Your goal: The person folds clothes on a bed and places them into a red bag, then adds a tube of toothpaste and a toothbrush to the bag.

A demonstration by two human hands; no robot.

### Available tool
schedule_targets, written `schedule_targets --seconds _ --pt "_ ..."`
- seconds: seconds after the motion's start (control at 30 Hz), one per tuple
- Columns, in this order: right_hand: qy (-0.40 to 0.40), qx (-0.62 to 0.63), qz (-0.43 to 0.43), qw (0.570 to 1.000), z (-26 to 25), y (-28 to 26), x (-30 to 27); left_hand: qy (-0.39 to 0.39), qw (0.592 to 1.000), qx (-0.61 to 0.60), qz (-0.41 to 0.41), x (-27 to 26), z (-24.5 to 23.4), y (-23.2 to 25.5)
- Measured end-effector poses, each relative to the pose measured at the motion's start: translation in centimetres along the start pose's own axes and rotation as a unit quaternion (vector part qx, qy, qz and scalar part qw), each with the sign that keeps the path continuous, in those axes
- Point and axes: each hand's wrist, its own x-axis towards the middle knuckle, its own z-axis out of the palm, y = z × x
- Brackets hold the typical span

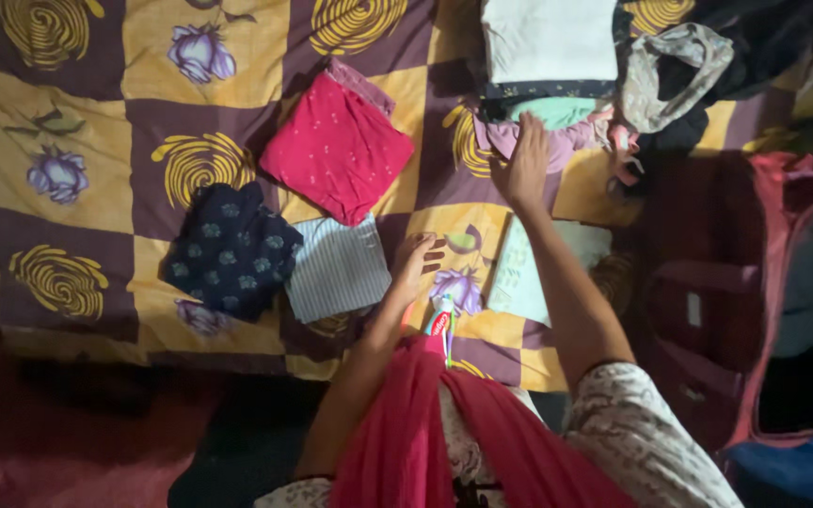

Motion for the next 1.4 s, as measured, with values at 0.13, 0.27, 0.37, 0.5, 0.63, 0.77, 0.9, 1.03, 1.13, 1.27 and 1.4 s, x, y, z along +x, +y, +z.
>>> schedule_targets --seconds 0.13,0.27,0.37,0.5,0.63,0.77,0.9,1.03,1.13,1.27,1.4 --pt "-0.044 -0.069 -0.029 0.996 0.4 -0.3 7.3 0.008 1.0 0.014 0.019 0.8 -0.3 2.5" --pt "-0.114 -0.097 -0.004 0.989 1.7 -0.5 11.6 0.01 0.999 0.011 0.034 3.0 -0.6 2.3" --pt "-0.102 -0.161 -0.044 0.981 4.1 1.9 12.0 0.013 0.988 0.058 0.14 4.7 -0.4 0.6" --pt "-0.099 -0.187 -0.065 0.975 6.3 6.2 12.7 0.009 0.989 0.034 0.144 6.1 0.8 0.4" --pt "-0.137 -0.07 0.002 0.988 3.8 8.7 16.4 -0.001 0.994 0.025 0.106 4.9 1.4 2.2" --pt "-0.037 0.041 -0.009 0.998 -2.6 11.6 19.0 0.002 0.995 0.035 0.094 4.0 1.9 3.8" --pt "0.104 -0.026 -0.1 0.989 -8.1 14.4 19.1 -0.02 0.998 0.018 0.062 2.3 2.7 4.3" --pt "0.003 0.326 0.199 0.924 -10.3 16.6 17.1 -0.039 0.997 0.019 0.06 1.6 4.5 5.0" --pt "0.005 0.408 0.218 0.887 -8.9 17.0 15.7 -0.05 0.995 0.031 0.078 2.0 6.1 5.9" --pt "-0.035 0.402 0.238 0.883 -7.2 15.9 14.8 -0.061 0.993 0.049 0.093 2.0 7.2 6.7" --pt "-0.063 0.346 0.287 0.891 -6.7 14.6 15.1 -0.06 0.993 0.04 0.09 1.7 7.1 6.9"
